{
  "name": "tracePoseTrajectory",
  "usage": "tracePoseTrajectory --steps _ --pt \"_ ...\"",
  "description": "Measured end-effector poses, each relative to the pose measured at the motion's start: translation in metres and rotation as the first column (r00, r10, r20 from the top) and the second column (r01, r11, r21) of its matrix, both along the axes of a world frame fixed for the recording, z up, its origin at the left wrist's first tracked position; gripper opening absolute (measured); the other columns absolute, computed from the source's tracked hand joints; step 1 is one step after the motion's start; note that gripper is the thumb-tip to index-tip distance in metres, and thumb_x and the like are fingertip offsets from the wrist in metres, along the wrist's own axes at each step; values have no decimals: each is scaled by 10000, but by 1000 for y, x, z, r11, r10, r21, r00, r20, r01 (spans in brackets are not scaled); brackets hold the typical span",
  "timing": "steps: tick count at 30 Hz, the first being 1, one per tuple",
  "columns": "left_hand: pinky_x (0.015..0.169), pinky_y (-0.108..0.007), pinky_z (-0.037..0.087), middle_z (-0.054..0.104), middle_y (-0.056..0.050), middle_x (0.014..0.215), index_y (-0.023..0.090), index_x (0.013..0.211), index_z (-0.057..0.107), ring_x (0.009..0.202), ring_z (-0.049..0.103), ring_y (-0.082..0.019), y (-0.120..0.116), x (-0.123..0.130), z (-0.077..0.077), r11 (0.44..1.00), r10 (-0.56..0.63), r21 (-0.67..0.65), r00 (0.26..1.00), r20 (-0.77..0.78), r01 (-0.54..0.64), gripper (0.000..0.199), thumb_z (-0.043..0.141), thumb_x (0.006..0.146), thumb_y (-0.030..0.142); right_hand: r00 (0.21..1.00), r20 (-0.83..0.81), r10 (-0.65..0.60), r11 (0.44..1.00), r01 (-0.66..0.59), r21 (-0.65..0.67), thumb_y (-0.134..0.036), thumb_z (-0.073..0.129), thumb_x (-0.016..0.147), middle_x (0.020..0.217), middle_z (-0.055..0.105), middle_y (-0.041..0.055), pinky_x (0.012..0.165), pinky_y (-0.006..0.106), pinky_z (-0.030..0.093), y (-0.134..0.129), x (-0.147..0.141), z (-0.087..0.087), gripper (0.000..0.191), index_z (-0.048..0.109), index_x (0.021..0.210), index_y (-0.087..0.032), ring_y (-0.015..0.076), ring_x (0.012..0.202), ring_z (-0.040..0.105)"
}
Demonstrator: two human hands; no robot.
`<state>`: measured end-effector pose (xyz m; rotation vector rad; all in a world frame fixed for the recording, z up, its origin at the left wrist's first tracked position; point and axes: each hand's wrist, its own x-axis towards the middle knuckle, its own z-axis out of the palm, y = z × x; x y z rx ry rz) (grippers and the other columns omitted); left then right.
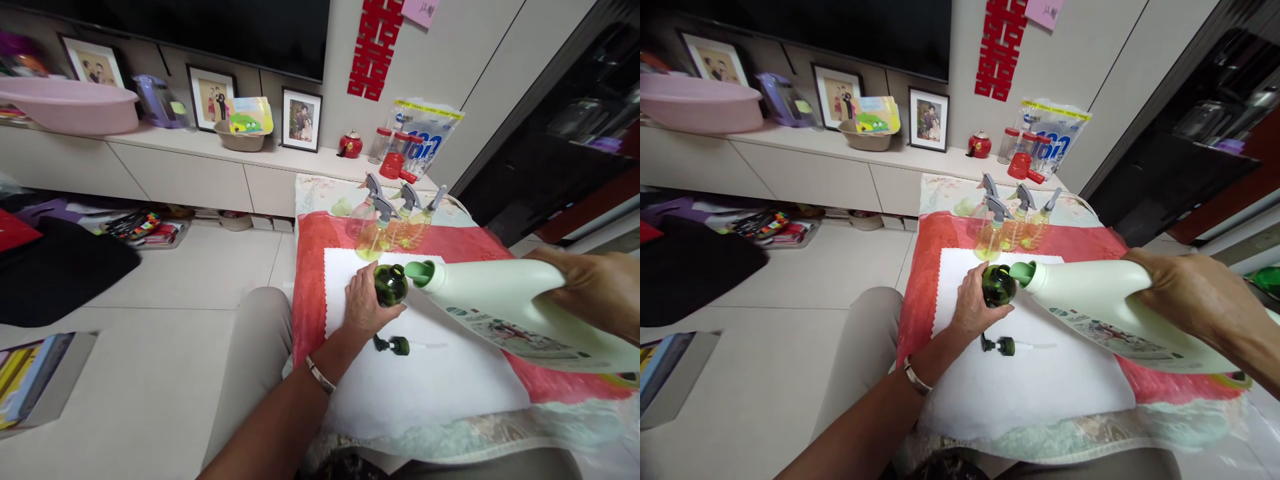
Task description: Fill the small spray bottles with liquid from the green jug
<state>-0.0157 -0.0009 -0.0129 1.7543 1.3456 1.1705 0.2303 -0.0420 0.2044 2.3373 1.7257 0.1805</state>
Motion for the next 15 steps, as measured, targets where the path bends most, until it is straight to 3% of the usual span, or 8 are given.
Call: tracePoseTrajectory --steps 8,15 --pt "1087 -536 420 564 -110 1344 260 1425 352 1291 534 -351 0 0 -1 1000 -3 2 1000 -12 3 990 893 603 369 999 6 -40 999 40 -18 -527 474 486 832 669 -40 629 287 375 1 -7 4 556 658 996 -406 213 767 628" --pt "1084 -542 420 558 -110 1356 264 1429 343 1297 530 -355 0 0 0 1000 1 -2 1000 -15 -1 1002 895 599 363 998 62 -32 999 32 8 -475 557 509 782 668 -5 567 274 372 3 5 3 509 670 996 -379 231 715 632"
